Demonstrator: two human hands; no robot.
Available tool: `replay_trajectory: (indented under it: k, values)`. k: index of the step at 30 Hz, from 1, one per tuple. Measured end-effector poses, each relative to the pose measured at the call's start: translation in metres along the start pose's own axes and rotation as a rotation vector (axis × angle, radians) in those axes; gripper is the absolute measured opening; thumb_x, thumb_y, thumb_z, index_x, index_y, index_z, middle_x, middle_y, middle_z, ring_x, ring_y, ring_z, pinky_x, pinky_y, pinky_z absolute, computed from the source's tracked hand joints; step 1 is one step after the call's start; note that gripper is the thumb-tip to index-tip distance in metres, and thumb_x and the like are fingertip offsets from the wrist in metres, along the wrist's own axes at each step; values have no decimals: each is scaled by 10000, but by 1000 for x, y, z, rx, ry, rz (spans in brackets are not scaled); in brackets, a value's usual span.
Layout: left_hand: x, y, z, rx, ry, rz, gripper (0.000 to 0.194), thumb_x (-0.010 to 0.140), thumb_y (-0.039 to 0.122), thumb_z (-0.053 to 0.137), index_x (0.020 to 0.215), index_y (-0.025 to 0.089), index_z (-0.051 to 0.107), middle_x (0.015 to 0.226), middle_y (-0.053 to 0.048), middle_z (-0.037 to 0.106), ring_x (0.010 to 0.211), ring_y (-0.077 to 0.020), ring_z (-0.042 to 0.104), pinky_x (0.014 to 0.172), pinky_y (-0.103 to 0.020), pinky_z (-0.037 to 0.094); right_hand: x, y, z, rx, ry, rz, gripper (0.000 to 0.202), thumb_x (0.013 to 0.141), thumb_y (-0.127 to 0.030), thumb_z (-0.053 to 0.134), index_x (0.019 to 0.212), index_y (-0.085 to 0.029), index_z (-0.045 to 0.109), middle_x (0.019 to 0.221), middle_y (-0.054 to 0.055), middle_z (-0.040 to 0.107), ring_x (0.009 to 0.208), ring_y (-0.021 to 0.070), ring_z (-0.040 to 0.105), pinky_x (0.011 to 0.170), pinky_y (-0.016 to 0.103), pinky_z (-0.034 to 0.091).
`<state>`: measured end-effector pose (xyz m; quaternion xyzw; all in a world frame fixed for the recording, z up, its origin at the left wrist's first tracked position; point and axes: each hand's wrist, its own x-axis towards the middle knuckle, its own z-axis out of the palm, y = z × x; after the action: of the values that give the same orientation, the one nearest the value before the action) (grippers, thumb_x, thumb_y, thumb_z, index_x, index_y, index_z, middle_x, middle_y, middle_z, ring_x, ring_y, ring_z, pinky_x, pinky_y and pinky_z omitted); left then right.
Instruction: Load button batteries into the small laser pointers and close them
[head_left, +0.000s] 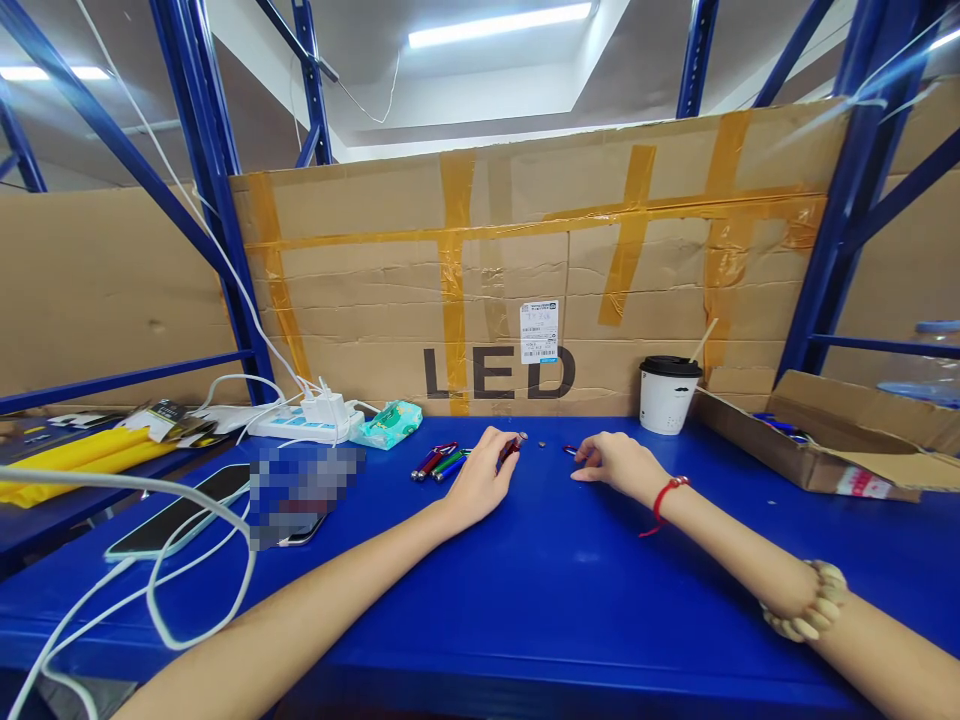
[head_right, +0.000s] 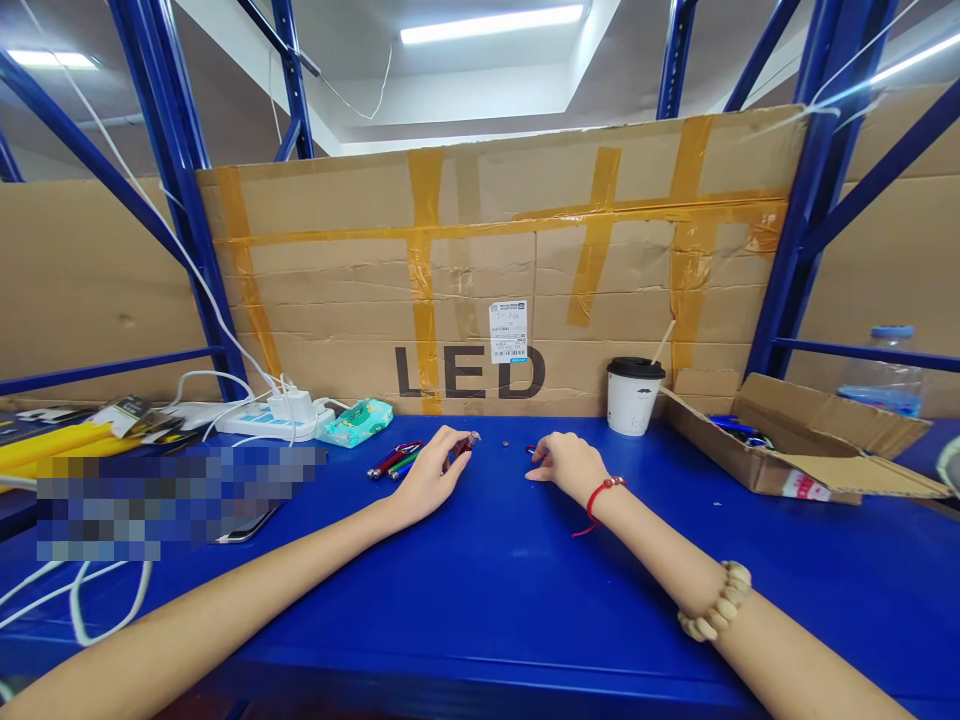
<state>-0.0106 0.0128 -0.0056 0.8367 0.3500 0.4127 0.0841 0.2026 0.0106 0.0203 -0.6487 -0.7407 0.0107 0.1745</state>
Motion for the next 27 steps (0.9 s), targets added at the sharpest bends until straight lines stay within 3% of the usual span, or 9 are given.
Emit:
replay_trajectory:
  k: [7,12,16,27]
  values:
    - [-3,16,-7,49,-164,179,188,908,257,328,1009,199,476,966,-35,490,864,-136,511,783,-248,424,-4,-10,4,-39,-18,-1,238,649,-428,662,709,-197,663,783,57,689,746,224,628,569,273,427]
    - [-3,21,-9,144,-244,280,176,909,214,309,1013,194,448,965,-37,507,860,-140,513,766,-243,425,3,-2,10,163,-99,-118,135,641,-301,679,696,-180,654,716,42,688,684,182,631,600,243,456]
    - [-3,21,-9,205,-271,299,187,910,203,285,1022,195,436,948,-36,524,864,-147,514,775,-254,426,5,-2,14,305,-121,-179,104,613,-246,682,690,-183,652,697,31,687,672,170,635,616,233,479]
    - [-3,22,-9,290,-301,352,202,916,234,276,1027,177,435,938,-45,541,850,-149,519,758,-250,421,5,-1,15,282,-122,-169,187,610,-328,683,723,-180,663,651,28,674,634,170,622,571,236,459]
